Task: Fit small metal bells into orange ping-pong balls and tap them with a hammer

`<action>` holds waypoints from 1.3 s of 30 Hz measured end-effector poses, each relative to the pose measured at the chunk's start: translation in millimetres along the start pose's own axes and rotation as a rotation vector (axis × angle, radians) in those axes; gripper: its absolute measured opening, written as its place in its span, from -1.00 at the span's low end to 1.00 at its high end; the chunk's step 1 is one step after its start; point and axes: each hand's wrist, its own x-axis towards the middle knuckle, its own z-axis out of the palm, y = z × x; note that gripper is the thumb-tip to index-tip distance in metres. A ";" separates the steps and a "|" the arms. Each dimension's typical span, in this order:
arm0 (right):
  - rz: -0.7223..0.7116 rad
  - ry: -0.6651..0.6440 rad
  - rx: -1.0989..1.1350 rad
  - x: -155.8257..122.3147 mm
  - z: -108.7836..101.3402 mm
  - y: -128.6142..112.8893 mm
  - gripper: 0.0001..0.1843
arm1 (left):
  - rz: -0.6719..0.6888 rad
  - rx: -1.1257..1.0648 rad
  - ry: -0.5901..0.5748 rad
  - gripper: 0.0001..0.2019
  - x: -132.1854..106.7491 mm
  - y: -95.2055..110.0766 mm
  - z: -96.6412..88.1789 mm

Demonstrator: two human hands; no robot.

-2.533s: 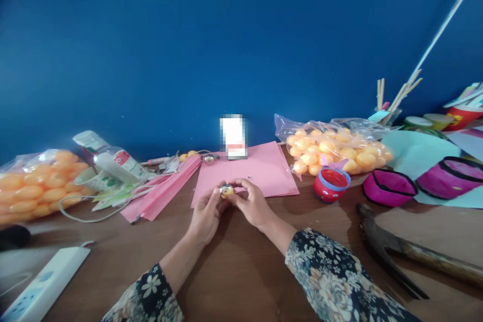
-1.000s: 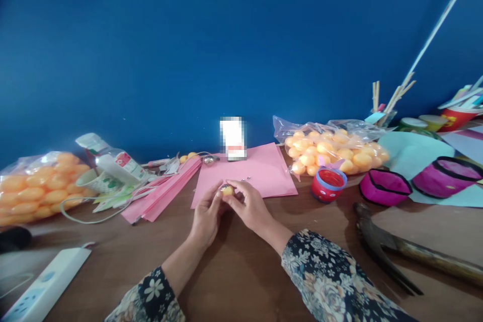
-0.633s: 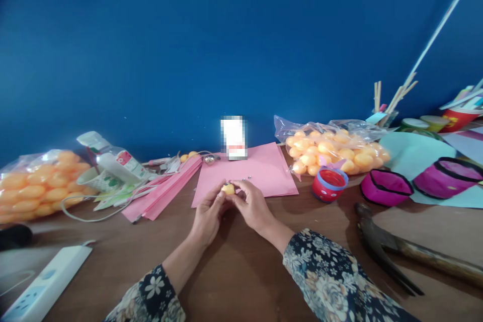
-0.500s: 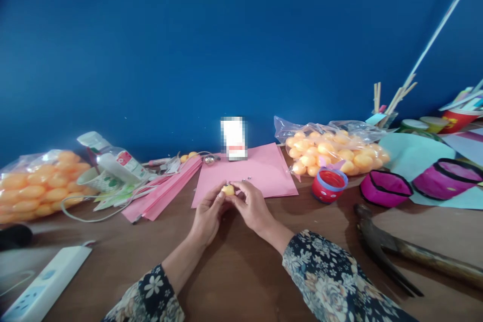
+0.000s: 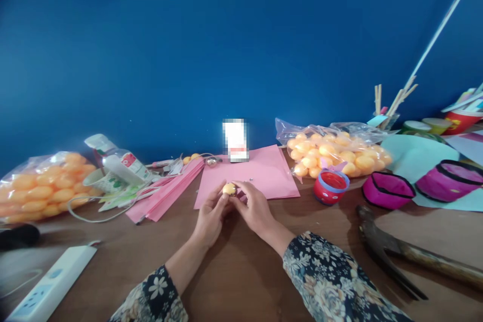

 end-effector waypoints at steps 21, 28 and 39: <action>-0.036 0.007 -0.023 -1.2 2.3 0.6 -0.58 | 0.002 -0.003 0.009 -0.54 3.0 -1.0 -0.8; -0.002 -0.003 -0.009 -0.7 2.8 0.2 -0.61 | 0.014 -0.024 -0.024 -0.51 3.0 -1.8 -0.9; -0.001 0.006 -0.019 -1.0 2.4 0.2 -0.62 | -0.006 0.002 -0.012 -0.43 1.8 -0.4 -1.2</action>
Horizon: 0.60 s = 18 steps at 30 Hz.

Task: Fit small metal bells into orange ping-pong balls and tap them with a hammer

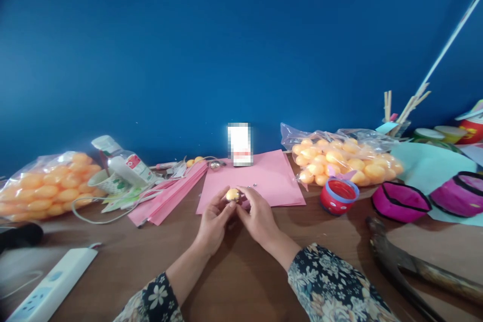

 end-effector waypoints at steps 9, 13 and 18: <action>0.037 -0.014 0.048 0.5 1.3 0.6 -0.60 | -0.023 0.019 0.013 -0.47 -0.2 2.0 1.6; 0.036 -0.004 0.040 0.6 1.7 2.0 -0.59 | -0.013 0.028 0.006 -0.47 -0.1 1.8 0.9; 0.055 -0.016 0.040 0.7 1.5 3.2 -0.61 | -0.019 0.026 0.016 -0.47 0.3 1.2 0.2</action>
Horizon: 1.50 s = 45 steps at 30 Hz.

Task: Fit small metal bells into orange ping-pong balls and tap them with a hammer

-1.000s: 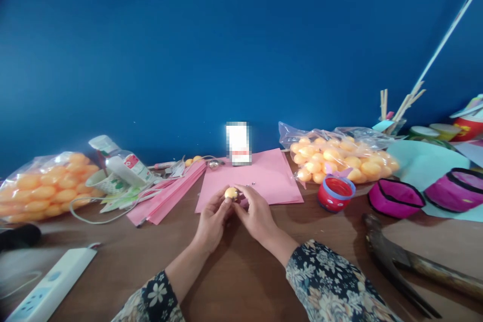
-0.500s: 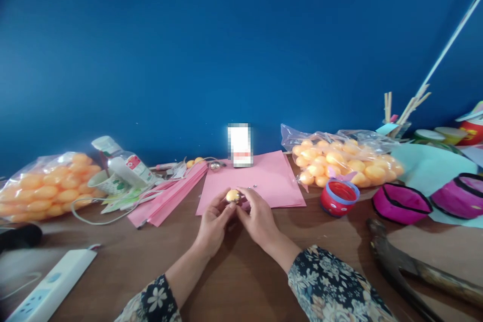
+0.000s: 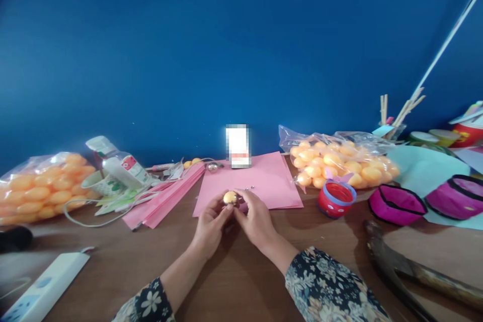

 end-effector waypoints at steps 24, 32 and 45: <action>0.114 0.049 0.269 5.7 -2.6 -2.1 -0.75 | 0.031 -0.079 -0.007 -0.59 0.2 -1.8 -0.8; 0.094 0.037 0.230 6.4 -3.3 -2.4 -0.70 | 0.008 -0.109 0.018 -0.59 1.3 -2.3 -1.2; 0.104 0.008 0.240 5.6 -5.1 -7.8 -0.72 | 0.008 -0.053 0.060 -0.63 0.3 0.4 0.8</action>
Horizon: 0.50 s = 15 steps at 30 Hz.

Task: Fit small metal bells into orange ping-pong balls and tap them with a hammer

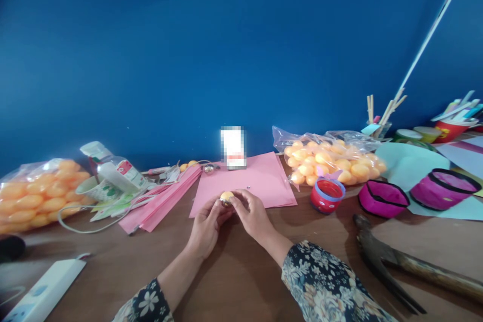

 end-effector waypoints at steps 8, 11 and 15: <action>-0.029 -0.037 0.003 0.1 -3.3 -3.0 -0.71 | 0.001 -0.009 -0.041 -0.57 2.7 -3.8 -4.6; -0.044 -0.028 -0.019 0.8 -2.4 -3.1 -0.71 | 0.015 -0.021 -0.063 -0.59 2.6 -3.7 -3.3; -0.053 0.002 -0.077 0.7 2.0 -3.4 -0.70 | 0.035 -0.028 -0.075 -0.64 1.6 -0.9 0.4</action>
